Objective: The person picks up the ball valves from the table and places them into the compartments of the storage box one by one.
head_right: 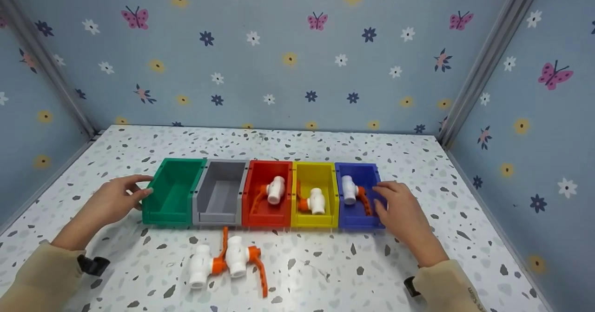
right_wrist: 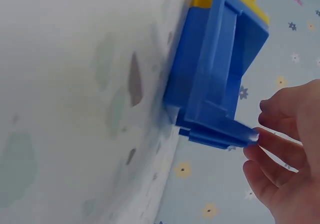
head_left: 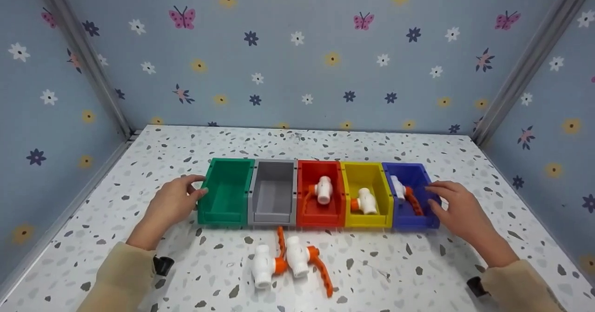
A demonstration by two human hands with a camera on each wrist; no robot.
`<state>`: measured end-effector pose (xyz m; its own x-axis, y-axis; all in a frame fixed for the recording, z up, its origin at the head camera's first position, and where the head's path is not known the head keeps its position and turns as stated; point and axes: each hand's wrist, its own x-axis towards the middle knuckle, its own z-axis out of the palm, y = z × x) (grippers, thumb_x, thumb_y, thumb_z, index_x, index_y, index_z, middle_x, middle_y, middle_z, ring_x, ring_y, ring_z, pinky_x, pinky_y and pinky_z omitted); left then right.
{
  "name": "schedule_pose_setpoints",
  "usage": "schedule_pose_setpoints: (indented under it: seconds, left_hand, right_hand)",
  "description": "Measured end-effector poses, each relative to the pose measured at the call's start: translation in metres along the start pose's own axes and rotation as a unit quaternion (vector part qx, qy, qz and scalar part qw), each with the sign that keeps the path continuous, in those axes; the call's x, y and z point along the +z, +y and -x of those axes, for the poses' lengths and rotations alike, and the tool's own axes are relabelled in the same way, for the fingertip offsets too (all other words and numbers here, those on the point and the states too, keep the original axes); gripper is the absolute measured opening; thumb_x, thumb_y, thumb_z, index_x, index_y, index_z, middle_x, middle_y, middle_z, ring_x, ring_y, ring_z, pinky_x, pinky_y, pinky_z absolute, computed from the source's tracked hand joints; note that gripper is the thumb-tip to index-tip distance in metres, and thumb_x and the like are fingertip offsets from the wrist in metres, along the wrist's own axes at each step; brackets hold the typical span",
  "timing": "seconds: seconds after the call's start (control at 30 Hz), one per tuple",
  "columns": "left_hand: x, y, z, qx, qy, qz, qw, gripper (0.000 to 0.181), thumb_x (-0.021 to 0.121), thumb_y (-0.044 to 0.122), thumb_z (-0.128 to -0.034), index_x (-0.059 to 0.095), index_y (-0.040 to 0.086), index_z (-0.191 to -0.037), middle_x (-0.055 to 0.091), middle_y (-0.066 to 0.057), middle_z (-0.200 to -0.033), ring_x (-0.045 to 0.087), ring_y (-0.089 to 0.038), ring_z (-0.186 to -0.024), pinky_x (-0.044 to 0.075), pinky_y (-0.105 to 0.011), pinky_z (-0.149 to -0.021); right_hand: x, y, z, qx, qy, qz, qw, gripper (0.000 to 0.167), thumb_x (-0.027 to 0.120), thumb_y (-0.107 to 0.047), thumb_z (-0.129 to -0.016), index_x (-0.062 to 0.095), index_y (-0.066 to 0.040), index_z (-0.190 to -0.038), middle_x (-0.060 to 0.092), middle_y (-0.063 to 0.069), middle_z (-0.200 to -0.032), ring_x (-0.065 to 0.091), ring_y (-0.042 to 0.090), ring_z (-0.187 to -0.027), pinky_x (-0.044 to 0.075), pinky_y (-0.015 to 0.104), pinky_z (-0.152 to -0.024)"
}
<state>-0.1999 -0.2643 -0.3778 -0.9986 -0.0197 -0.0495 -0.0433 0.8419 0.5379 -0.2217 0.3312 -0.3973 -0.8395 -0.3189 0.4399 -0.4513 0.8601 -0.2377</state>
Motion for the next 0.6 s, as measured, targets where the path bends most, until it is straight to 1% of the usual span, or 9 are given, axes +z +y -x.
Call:
schedule_pose_setpoints:
  seconds: [0.1, 0.23, 0.33, 0.47, 0.53, 0.6]
  left_hand:
    - [-0.0008, -0.0001, 0.0003, -0.003, -0.002, 0.000, 1.0000, 0.046, 0.054, 0.023, -0.1046, 0.047, 0.004, -0.146, 0.060, -0.016, -0.104, 0.064, -0.021, -0.077, 0.047, -0.035, -0.063]
    - [0.0002, 0.0002, 0.0001, -0.006, -0.007, 0.003, 1.0000, 0.047, 0.054, 0.025, -0.1047, 0.046, 0.004, -0.146, 0.060, -0.016, -0.104, 0.064, -0.021, -0.078, 0.047, -0.034, -0.062]
    - [0.0004, -0.0003, 0.0003, -0.003, -0.007, 0.004, 1.0000, 0.047, 0.054, 0.025, -0.1047, 0.046, 0.004, -0.146, 0.061, -0.015, -0.104, 0.064, -0.021, -0.079, 0.047, -0.034, -0.062]
    - [-0.0023, -0.0015, 0.0003, 0.010, -0.013, -0.009, 0.9998, 0.048, 0.055, 0.026, -0.1045, 0.046, 0.004, -0.146, 0.063, -0.016, -0.104, 0.064, -0.021, -0.079, 0.048, -0.036, -0.064]
    - [-0.0047, -0.0017, -0.0009, 0.015, -0.019, -0.024, 0.9994, 0.048, 0.055, 0.027, -0.1042, 0.046, 0.003, -0.145, 0.064, -0.018, -0.106, 0.064, -0.022, -0.079, 0.050, -0.039, -0.065]
    - [-0.0072, -0.0013, -0.0024, 0.019, -0.024, -0.040, 0.9988, 0.049, 0.056, 0.030, -0.1038, 0.048, 0.003, -0.144, 0.064, -0.020, -0.110, 0.064, -0.025, -0.083, 0.051, -0.043, -0.069]
  right_hand:
    - [0.0023, 0.0038, 0.0016, 0.015, 0.002, 0.001, 0.9999, 0.031, 0.072, -0.001, -0.087, 0.069, 0.007, -0.116, 0.063, 0.021, -0.120, 0.058, 0.041, -0.111, 0.047, 0.059, -0.091]
    - [0.0021, 0.0059, 0.0044, 0.031, 0.006, 0.001, 0.9995, 0.032, 0.072, -0.003, -0.087, 0.068, 0.009, -0.116, 0.063, 0.021, -0.119, 0.065, 0.038, -0.098, 0.053, 0.055, -0.080]
    - [0.0010, 0.0057, 0.0057, 0.040, 0.004, 0.005, 0.9992, 0.033, 0.073, -0.004, -0.087, 0.068, 0.010, -0.116, 0.063, 0.021, -0.119, 0.067, 0.036, -0.089, 0.055, 0.052, -0.074]
    - [0.0010, 0.0033, 0.0066, 0.043, 0.010, 0.008, 0.9990, 0.034, 0.073, -0.004, -0.087, 0.068, 0.011, -0.117, 0.064, 0.022, -0.118, 0.067, 0.034, -0.087, 0.055, 0.050, -0.072]
    - [0.0013, 0.0024, 0.0071, 0.050, 0.010, 0.000, 0.9987, 0.034, 0.072, -0.003, -0.087, 0.068, 0.011, -0.118, 0.064, 0.023, -0.119, 0.066, 0.034, -0.088, 0.055, 0.051, -0.073]
    - [0.0018, 0.0021, 0.0075, 0.059, 0.006, -0.007, 0.9982, 0.034, 0.071, -0.003, -0.088, 0.067, 0.011, -0.119, 0.064, 0.024, -0.118, 0.067, 0.036, -0.089, 0.055, 0.051, -0.074]
